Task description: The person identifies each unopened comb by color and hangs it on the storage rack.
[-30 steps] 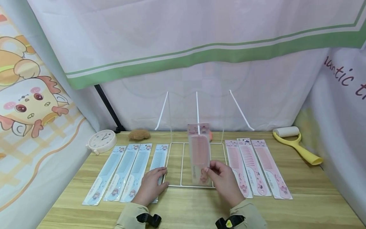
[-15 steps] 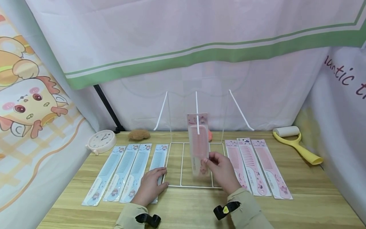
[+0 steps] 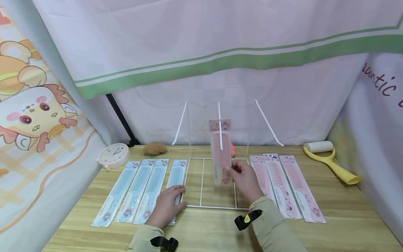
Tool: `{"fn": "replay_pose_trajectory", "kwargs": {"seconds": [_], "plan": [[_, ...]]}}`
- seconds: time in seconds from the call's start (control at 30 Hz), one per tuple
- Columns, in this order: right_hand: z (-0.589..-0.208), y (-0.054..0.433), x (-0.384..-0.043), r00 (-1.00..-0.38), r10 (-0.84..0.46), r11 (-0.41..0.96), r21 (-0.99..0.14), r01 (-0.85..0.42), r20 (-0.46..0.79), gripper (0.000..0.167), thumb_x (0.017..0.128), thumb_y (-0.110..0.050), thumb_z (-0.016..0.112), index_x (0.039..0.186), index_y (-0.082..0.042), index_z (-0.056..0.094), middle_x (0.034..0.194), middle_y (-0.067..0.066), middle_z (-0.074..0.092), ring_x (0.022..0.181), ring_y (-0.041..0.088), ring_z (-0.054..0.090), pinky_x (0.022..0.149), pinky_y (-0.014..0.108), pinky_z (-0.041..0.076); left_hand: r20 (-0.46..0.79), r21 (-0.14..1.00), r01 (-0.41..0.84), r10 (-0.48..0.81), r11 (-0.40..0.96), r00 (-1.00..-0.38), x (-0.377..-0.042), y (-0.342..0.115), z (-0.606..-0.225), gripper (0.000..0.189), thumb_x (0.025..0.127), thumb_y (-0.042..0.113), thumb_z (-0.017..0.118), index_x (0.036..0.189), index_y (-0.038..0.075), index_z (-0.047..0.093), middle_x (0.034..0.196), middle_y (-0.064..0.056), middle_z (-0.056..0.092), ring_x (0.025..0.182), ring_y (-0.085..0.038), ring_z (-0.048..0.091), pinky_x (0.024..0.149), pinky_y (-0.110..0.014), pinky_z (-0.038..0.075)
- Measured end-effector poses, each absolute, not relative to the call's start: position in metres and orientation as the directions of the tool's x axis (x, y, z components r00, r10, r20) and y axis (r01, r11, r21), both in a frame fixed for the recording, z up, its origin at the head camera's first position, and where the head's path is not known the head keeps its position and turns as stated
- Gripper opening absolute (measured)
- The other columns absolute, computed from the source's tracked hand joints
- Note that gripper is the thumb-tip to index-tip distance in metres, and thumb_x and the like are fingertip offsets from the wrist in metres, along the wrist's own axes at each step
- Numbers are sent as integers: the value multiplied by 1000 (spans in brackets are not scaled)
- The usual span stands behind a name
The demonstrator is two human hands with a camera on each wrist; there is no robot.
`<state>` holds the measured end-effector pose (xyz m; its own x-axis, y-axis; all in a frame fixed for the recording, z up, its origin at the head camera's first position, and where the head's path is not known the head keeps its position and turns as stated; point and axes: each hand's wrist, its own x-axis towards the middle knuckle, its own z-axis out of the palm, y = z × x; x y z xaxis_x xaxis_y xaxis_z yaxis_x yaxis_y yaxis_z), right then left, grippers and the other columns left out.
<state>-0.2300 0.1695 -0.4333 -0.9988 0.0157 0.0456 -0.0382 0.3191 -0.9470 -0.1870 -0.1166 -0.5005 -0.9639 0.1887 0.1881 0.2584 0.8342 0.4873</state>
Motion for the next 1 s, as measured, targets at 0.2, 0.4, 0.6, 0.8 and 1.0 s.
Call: {"fn": "replay_pose_trajectory", "kwargs": {"seconds": [0.2, 0.4, 0.6, 0.8, 1.0], "plan": [[-432, 170, -239, -999, 9, 283, -959, -31, 34, 25, 100, -18, 63, 117, 1, 64, 106, 15, 66, 95, 23, 60, 80, 33, 58, 189, 493, 259, 189, 831, -964, -187, -115, -501, 50, 82, 26, 80, 126, 5, 68, 136, -5, 62, 128, -31, 53, 109, -56, 35], [-429, 169, -247, -998, 19, 300, -953, -44, 52, 30, 100, -20, 63, 119, 4, 63, 107, 18, 66, 95, 24, 61, 79, 32, 59, 170, 502, 253, 192, 827, -967, -188, -114, -501, 51, 82, 27, 79, 127, 5, 67, 137, -6, 61, 129, -32, 52, 111, -56, 33], [-427, 162, -255, -998, 35, 244, -969, -46, 56, 32, 99, -16, 64, 123, 5, 62, 113, 20, 65, 94, 22, 61, 75, 29, 57, 164, 501, 243, 184, 831, -969, -188, -115, -500, 50, 82, 27, 79, 126, 5, 67, 137, -5, 62, 129, -31, 52, 111, -56, 33], [-427, 158, -264, -995, 53, 228, -971, -67, 81, 28, 98, -13, 64, 118, 7, 63, 108, 19, 66, 87, 16, 59, 71, 28, 56, 172, 498, 248, 186, 831, -967, -188, -117, -500, 49, 83, 26, 79, 126, 5, 68, 136, -5, 62, 128, -31, 53, 110, -56, 33], [-423, 157, -270, -995, 85, 230, -972, -40, 61, 24, 98, -13, 64, 112, 7, 63, 105, 17, 66, 84, 15, 58, 72, 28, 55, 154, 487, 239, 187, 840, -970, -188, -116, -501, 50, 83, 25, 80, 127, 5, 67, 138, -5, 61, 129, -32, 52, 111, -57, 32]]}}
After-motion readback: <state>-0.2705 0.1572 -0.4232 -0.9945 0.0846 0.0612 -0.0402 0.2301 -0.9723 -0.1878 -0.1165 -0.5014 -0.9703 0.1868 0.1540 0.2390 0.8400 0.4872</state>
